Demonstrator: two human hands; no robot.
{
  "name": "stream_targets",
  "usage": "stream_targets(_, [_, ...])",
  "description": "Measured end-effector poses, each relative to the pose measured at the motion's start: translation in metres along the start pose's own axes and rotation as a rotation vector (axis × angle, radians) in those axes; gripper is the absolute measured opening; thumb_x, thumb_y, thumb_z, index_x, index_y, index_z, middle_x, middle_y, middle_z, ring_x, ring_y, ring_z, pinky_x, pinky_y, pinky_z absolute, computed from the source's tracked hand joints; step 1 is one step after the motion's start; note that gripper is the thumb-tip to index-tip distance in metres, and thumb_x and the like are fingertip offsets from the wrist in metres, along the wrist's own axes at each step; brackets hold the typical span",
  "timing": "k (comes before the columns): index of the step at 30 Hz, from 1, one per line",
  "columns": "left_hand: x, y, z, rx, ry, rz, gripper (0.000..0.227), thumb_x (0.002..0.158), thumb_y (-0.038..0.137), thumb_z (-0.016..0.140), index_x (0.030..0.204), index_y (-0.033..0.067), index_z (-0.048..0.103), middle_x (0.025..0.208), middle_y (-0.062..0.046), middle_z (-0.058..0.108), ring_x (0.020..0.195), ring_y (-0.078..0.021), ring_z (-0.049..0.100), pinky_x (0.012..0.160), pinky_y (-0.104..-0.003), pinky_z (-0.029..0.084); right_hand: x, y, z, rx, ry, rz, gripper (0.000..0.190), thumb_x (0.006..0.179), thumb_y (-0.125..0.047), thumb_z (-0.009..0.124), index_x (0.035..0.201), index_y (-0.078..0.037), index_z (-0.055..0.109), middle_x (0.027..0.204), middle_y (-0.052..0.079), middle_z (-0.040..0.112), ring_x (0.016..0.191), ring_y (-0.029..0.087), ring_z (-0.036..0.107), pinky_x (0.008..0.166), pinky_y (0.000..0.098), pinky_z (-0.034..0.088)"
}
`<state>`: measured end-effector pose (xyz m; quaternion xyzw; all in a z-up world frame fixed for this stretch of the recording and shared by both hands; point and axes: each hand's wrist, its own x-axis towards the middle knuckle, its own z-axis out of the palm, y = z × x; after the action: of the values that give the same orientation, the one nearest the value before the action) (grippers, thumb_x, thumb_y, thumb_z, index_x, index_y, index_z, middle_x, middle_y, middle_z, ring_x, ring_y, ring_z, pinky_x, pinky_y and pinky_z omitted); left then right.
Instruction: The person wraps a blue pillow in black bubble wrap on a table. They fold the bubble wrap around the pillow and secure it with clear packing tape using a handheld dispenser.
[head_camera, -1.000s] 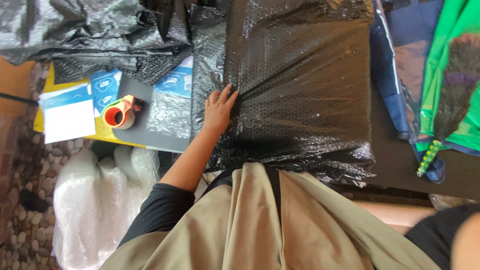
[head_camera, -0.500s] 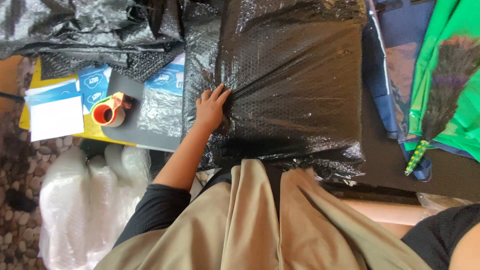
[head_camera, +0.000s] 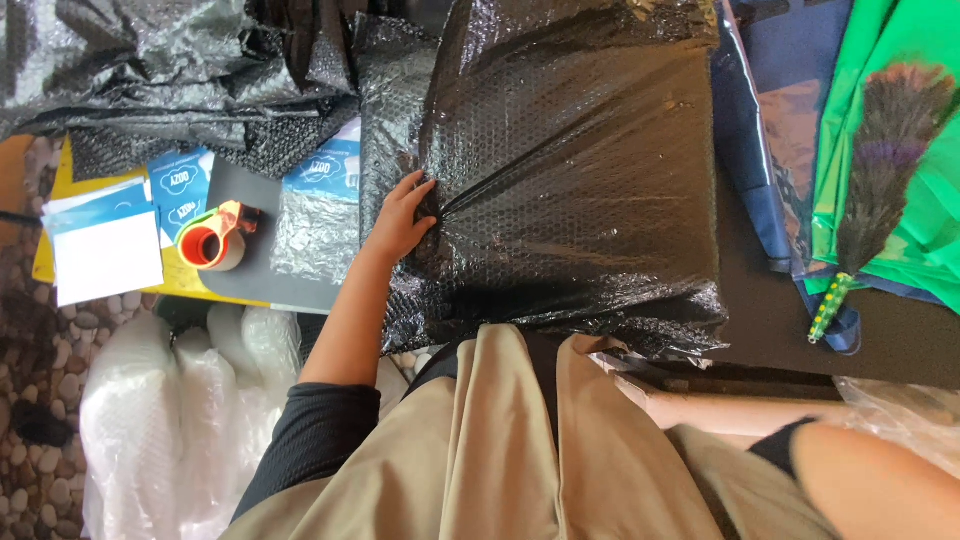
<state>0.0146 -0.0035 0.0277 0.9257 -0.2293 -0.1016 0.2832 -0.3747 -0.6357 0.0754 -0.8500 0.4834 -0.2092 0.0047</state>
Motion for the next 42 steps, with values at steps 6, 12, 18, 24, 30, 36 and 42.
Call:
stream_targets(6, [0.005, -0.002, -0.007, -0.074, -0.144, -0.028, 0.070, 0.097, 0.013, 0.068, 0.159, 0.0101, 0.034, 0.168, -0.009, 0.022, 0.154, -0.0368, 0.019, 0.118, -0.059, 0.033, -0.058, -0.121, -0.027, 0.181, -0.357, 0.096, 0.043, 0.105, -0.036, 0.067, 0.134, -0.013, 0.044, 0.123, 0.014, 0.052, 0.105, 0.033, 0.053, 0.079, 0.0505, 0.040])
stream_targets(12, [-0.001, 0.008, -0.018, -0.135, -0.054, -0.012, 0.064, 0.098, 0.013, 0.072, 0.156, 0.0095, 0.045, 0.165, -0.011, 0.033, 0.147, -0.0425, 0.034, 0.114, -0.052, 0.046, -0.155, -0.095, 0.125, 0.239, -0.802, 0.074, 0.084, 0.083, -0.038, 0.085, 0.147, -0.002, 0.044, 0.132, 0.030, 0.061, 0.124, 0.049, 0.059, 0.099, 0.0602, 0.049])
stream_targets(18, [0.010, -0.007, -0.016, -0.156, -0.077, 0.023, 0.064, 0.099, 0.011, 0.072, 0.156, 0.0075, 0.045, 0.164, -0.015, 0.033, 0.148, -0.0445, 0.032, 0.116, -0.055, 0.044, -0.183, -0.099, 0.133, 0.301, -0.725, 0.138, 0.071, 0.083, -0.032, 0.089, 0.137, -0.008, 0.050, 0.123, 0.021, 0.067, 0.117, 0.040, 0.065, 0.092, 0.0542, 0.056])
stream_targets(24, [0.007, -0.008, -0.020, -0.187, -0.071, 0.066, 0.062, 0.100, 0.011, 0.070, 0.156, 0.0076, 0.043, 0.163, -0.015, 0.031, 0.148, -0.0462, 0.030, 0.115, -0.059, 0.046, -0.203, -0.046, 0.130, 1.285, -0.688, 0.603, 0.048, 0.091, -0.007, 0.077, 0.131, -0.021, 0.056, 0.118, 0.003, 0.061, 0.097, 0.019, 0.062, 0.083, 0.0287, 0.054])
stream_targets(30, [0.004, -0.008, -0.018, -0.217, -0.078, 0.077, 0.062, 0.102, 0.010, 0.069, 0.157, 0.0071, 0.041, 0.164, -0.016, 0.029, 0.149, -0.0474, 0.026, 0.114, -0.062, 0.045, -0.244, -0.004, 0.147, 1.543, -0.656, 0.906, 0.022, 0.097, -0.007, 0.069, 0.107, -0.027, 0.070, 0.111, -0.004, 0.074, 0.096, 0.009, 0.074, 0.088, 0.0160, 0.063])
stream_targets(36, [0.005, -0.016, -0.012, -0.201, -0.080, 0.058, 0.063, 0.102, 0.012, 0.070, 0.158, 0.0106, 0.041, 0.165, -0.011, 0.029, 0.150, -0.0431, 0.027, 0.112, -0.057, 0.049, -0.249, -0.015, 0.131, 1.618, -0.613, 1.109, 0.032, 0.100, -0.055, 0.064, 0.118, -0.029, 0.056, 0.121, -0.001, 0.067, 0.105, 0.016, 0.068, 0.098, 0.0285, 0.058])
stream_targets(42, [0.006, -0.018, -0.009, -0.214, -0.067, 0.052, 0.065, 0.100, 0.013, 0.072, 0.158, 0.0124, 0.043, 0.165, -0.009, 0.030, 0.150, -0.0413, 0.027, 0.111, -0.055, 0.050, -0.245, -0.031, 0.158, 0.899, -0.428, 0.734, 0.035, 0.091, -0.045, 0.083, 0.100, -0.022, 0.057, 0.076, -0.004, 0.063, 0.074, 0.014, 0.066, 0.074, 0.0286, 0.050])
